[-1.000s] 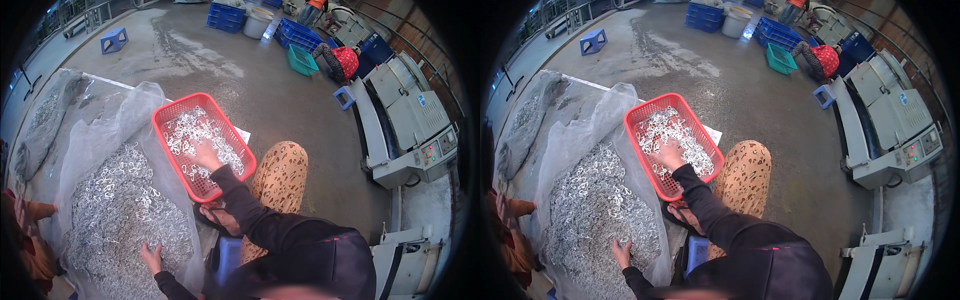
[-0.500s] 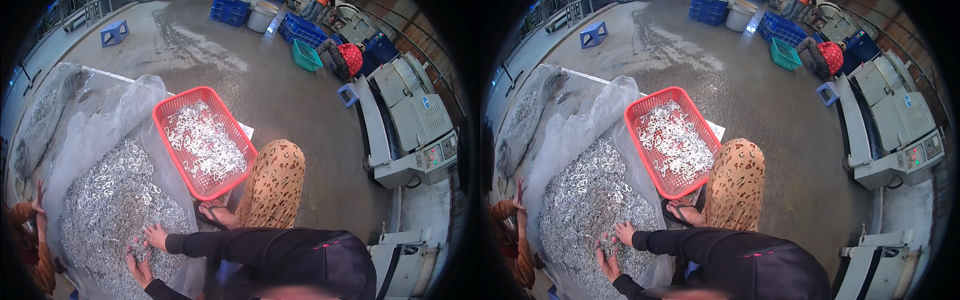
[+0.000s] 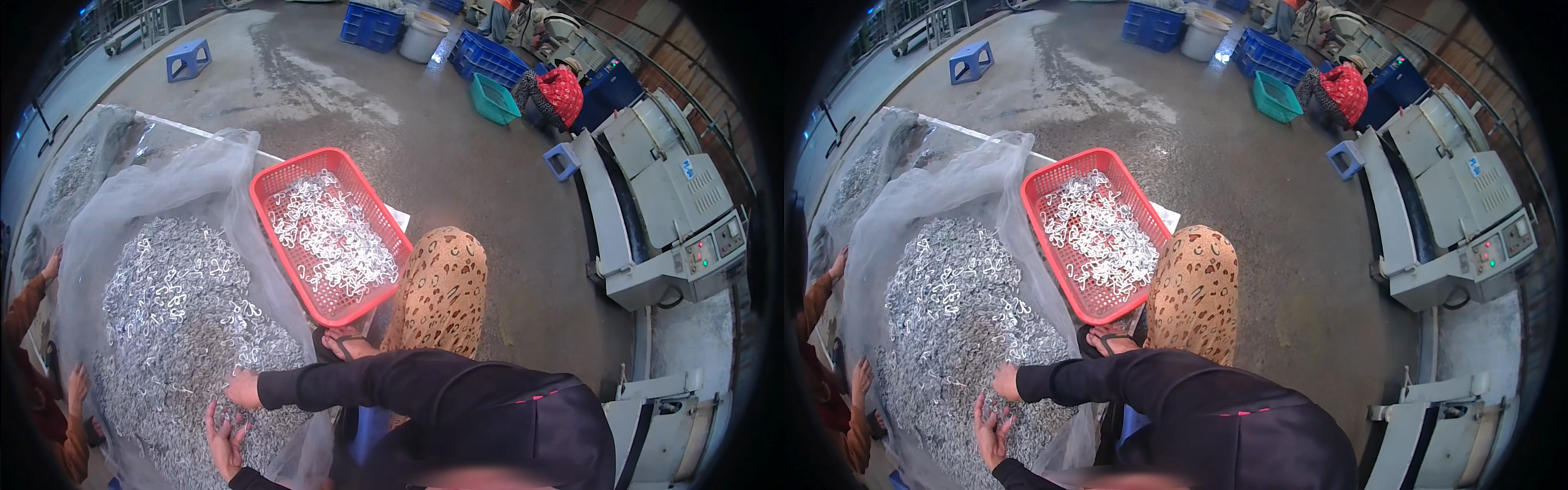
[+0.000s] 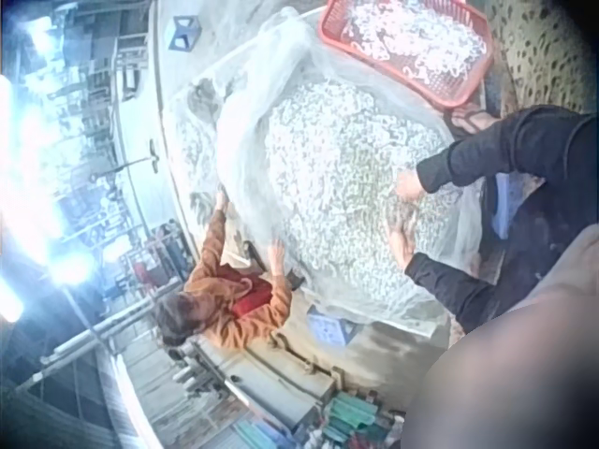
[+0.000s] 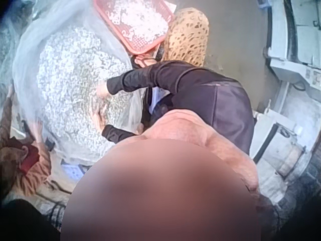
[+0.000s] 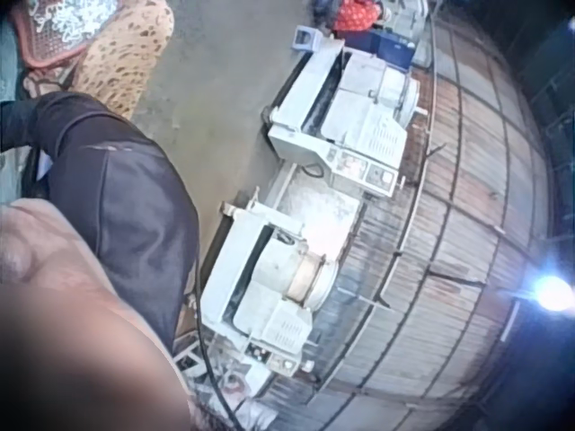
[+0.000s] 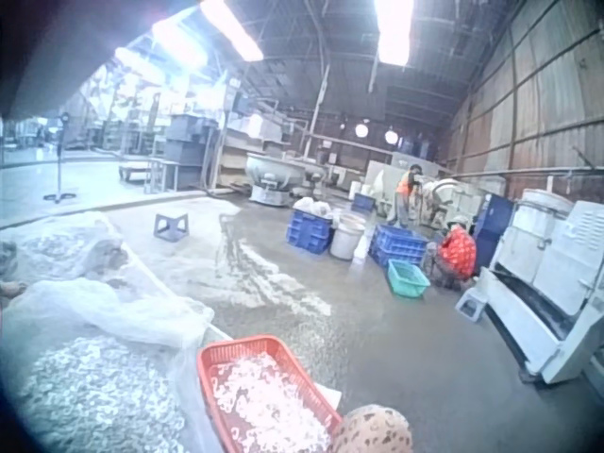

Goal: The person sits on a low stool and sorts small silver metal parts from a large pile on a plastic sheet, placing selected pieces into a red basket. Other workers are also sorting parts nearby.

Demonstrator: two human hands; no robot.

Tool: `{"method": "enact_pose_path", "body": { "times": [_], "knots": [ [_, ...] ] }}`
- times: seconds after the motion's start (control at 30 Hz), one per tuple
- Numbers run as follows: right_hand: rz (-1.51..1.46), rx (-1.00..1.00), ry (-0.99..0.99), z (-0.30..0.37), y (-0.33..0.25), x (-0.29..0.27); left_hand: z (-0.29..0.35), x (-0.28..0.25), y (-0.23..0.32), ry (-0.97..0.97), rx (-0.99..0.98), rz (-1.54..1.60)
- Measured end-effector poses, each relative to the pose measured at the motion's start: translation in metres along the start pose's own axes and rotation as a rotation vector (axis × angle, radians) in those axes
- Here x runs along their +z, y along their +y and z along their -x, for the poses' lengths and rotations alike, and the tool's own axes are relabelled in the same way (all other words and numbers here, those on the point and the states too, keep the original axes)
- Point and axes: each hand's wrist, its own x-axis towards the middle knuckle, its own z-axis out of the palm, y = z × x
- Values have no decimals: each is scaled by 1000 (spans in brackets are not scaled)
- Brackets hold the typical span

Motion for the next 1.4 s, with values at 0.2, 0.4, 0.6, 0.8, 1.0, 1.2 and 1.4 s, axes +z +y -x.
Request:
{"method": "enact_pose_path", "body": {
  "times": [0.2,0.4,0.6,0.8,1.0,1.2,1.4],
  "knots": [
    [83,125,210,-14,9,36,-3,-12,-2,24,-49,-79],
    [434,-64,-124,11,0,62,-15,-27,-25,88,-37,-281],
    [-104,-111,-67,1,23,40,-22,-19,-21,99,69,-352],
    [-317,-364,-55,-18,68,22,-22,-4,-5,61,188,-684],
    [-1761,40,-389,-1,103,-16,-21,-17,-24,-25,217,-390],
    [-1765,286,-384,24,83,-50,-21,-8,-21,161,206,-1115],
    [-1879,156,-429,19,86,-37,-25,29,-29,-62,240,-3]
  ]
}}
